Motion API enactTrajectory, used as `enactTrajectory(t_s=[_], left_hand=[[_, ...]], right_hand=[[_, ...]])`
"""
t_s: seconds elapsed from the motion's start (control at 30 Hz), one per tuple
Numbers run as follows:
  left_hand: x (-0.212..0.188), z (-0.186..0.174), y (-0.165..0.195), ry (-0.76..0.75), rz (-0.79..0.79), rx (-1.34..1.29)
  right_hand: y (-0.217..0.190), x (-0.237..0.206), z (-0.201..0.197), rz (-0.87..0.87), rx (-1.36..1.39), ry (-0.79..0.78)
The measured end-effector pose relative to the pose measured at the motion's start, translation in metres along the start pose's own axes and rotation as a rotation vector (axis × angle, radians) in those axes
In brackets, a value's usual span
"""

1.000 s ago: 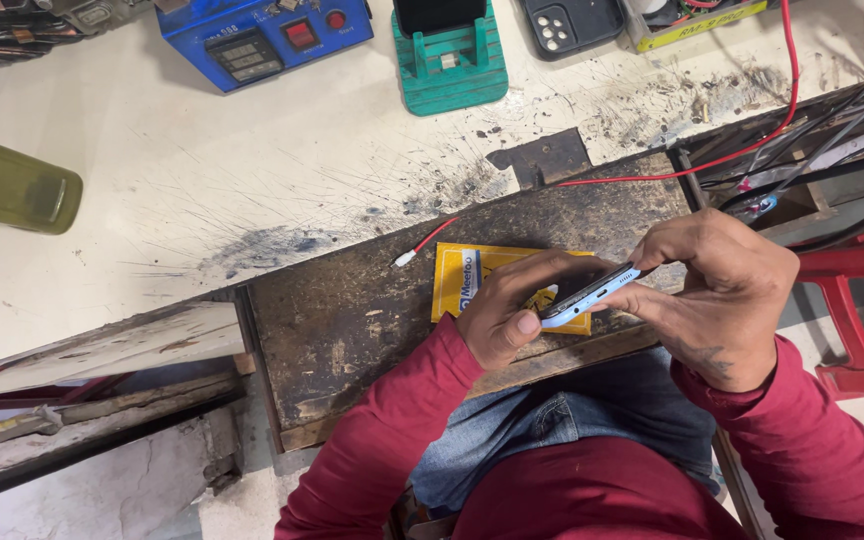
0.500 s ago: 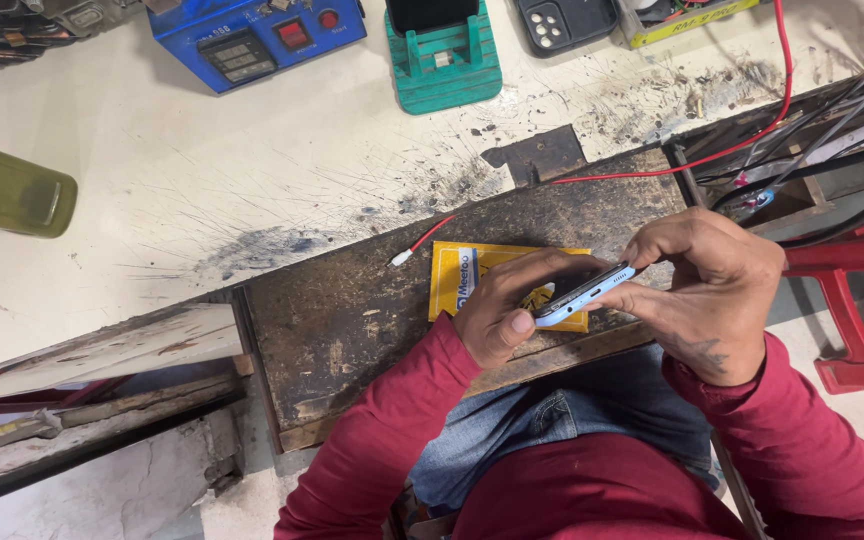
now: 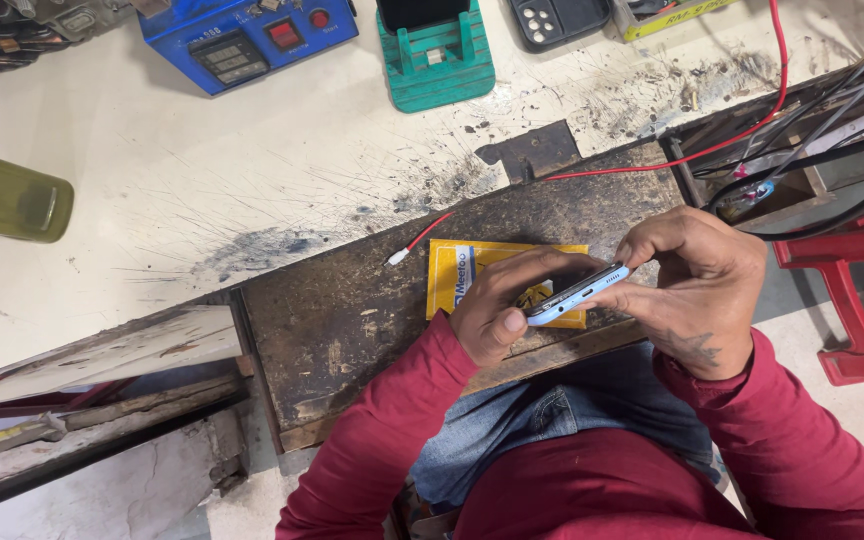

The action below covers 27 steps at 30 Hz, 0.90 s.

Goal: The person removes a sticker from the back of a light blue smartphone using tweezers, then uses a screwdriver to remove screws from the back cover. The person then removes the back cover to expose the internal components.

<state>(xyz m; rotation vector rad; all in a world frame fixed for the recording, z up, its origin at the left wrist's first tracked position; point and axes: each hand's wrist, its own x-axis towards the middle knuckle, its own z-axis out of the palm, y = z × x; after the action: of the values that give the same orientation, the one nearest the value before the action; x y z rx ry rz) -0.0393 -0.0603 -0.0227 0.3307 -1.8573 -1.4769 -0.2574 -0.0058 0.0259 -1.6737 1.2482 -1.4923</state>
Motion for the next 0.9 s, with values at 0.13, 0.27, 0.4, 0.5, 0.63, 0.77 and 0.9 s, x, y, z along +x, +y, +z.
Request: enactTrajectory(t_s=[0.13,0.27,0.4,0.5,0.63,0.77,0.9], left_hand=[[0.000,0.000,-0.001,-0.003,0.010,-0.016],[0.001,-0.001,0.004,0.003,-0.005,0.002],[0.003,-0.001,0.014,-0.012,-0.027,0.028],[0.002,-0.004,0.023,-0.021,-0.037,0.016],[0.003,0.000,0.027,0.009,-0.021,-0.005],[0.005,0.000,0.022,0.024,0.007,0.018],[0.005,0.004,0.017,0.050,0.044,0.056]], right_hand=[[0.000,0.000,0.000,-0.028,-0.053,0.003],[-0.004,0.003,-0.001,-0.089,-0.180,0.003],[-0.012,0.006,-0.005,-0.178,-0.330,-0.014],[-0.021,0.010,-0.005,-0.216,-0.422,-0.035],[-0.035,0.018,0.001,-0.408,-0.608,-0.008],[-0.045,0.027,0.007,-0.571,-0.596,-0.034],[-0.045,0.031,0.009,-0.690,-0.531,-0.160]])
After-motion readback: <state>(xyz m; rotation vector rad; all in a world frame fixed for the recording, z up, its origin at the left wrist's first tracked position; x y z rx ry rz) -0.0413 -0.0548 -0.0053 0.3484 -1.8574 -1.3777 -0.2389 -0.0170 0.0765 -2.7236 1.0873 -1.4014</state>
